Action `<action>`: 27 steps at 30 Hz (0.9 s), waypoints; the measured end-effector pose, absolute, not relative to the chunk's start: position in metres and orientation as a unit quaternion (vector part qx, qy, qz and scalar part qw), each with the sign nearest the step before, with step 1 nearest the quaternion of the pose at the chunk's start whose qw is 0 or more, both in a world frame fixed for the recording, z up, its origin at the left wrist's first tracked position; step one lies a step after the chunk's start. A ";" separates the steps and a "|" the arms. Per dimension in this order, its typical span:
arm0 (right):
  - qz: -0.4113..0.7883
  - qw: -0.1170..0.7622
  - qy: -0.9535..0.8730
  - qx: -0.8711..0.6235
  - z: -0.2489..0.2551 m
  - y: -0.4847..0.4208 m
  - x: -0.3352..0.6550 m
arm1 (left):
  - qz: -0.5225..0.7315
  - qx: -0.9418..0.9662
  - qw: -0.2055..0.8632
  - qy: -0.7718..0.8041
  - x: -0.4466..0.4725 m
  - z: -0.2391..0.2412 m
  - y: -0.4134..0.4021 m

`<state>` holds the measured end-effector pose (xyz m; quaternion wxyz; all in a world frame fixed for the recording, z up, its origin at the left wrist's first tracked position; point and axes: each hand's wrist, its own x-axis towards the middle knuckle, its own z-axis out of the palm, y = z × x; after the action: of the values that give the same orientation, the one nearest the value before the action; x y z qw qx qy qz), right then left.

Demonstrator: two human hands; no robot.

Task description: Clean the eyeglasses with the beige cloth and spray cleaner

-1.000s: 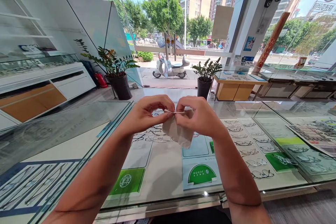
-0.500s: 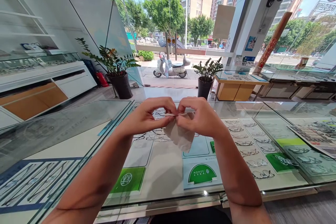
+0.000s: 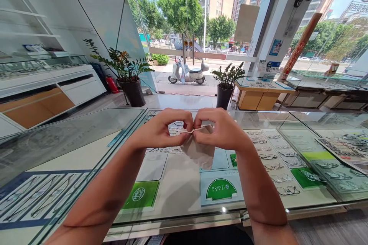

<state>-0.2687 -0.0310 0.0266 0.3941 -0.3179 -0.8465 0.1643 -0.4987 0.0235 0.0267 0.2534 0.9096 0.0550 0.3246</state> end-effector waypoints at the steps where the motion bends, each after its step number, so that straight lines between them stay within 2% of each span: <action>1: 0.167 0.393 -0.847 -0.316 0.027 -0.031 -0.269 | 0.327 0.909 0.251 0.058 -0.499 0.026 0.023; 27: 0.190 0.357 -0.845 -0.350 0.029 -0.030 -0.264 | 0.346 0.912 0.202 0.090 -0.505 0.031 0.017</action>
<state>-0.2644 -0.0300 0.0286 0.3571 -0.3501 -0.8450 0.1895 -0.5051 0.0171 0.0309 0.2016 0.9120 0.0898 0.3458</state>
